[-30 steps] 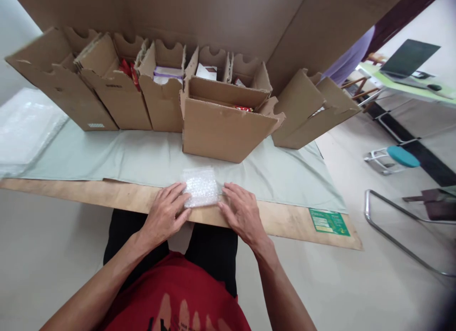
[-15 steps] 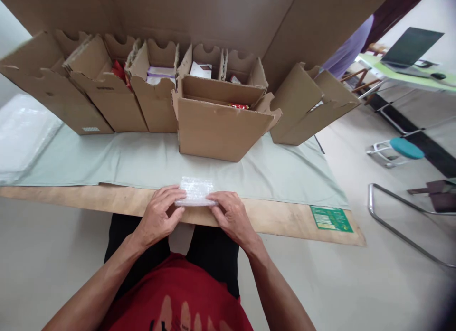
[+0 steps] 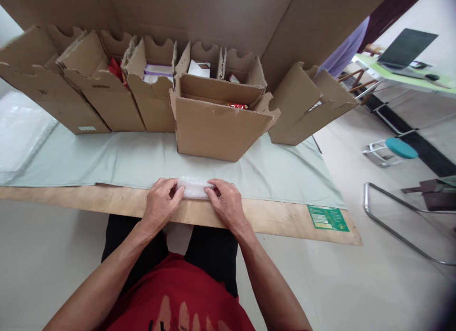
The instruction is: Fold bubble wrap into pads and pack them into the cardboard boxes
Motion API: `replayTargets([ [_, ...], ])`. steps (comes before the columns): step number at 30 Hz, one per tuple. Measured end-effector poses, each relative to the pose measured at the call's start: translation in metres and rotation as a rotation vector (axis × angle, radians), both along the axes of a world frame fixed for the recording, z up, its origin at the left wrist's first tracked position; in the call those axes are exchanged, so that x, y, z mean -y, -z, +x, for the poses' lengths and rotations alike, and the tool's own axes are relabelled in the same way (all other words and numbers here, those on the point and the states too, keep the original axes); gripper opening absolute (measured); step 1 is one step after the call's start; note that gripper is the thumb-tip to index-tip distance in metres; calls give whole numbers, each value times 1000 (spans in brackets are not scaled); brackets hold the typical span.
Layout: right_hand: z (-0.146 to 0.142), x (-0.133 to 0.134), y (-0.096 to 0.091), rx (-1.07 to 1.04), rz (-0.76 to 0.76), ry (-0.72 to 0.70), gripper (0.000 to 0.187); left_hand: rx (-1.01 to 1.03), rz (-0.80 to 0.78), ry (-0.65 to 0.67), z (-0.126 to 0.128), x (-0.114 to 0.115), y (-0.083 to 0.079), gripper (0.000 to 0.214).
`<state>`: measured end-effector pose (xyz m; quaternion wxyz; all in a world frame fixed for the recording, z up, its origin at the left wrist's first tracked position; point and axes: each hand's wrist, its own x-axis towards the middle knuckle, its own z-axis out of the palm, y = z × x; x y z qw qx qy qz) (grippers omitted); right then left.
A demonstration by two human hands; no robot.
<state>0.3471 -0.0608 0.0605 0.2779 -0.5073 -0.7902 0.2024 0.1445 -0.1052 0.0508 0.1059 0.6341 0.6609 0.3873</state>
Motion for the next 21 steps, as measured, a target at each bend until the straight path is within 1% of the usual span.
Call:
replayTargets([
  [4,-1,-6,-2,73,72,0,28,-59,73,-32,3,-4,5,17],
  [7,-4,-12,-7,176,39,-46,34,-62,112,-27,3,-4,9,25],
  [9,-6,-16,-11,226,-7,-80,32,-60,119,-23,3,-4,10,26],
  [11,-8,-17,-14,234,-47,-107,27,-62,118,-18,2,-3,10,26],
  [15,-10,-14,-16,237,-100,-107,18,-71,109,-3,2,-2,9,25],
  [19,-11,-11,-17,277,-90,-72,21,-36,93,-9,3,-2,8,27],
  [21,-12,-12,-18,287,-107,-77,22,-20,84,-10,3,-2,9,29],
])
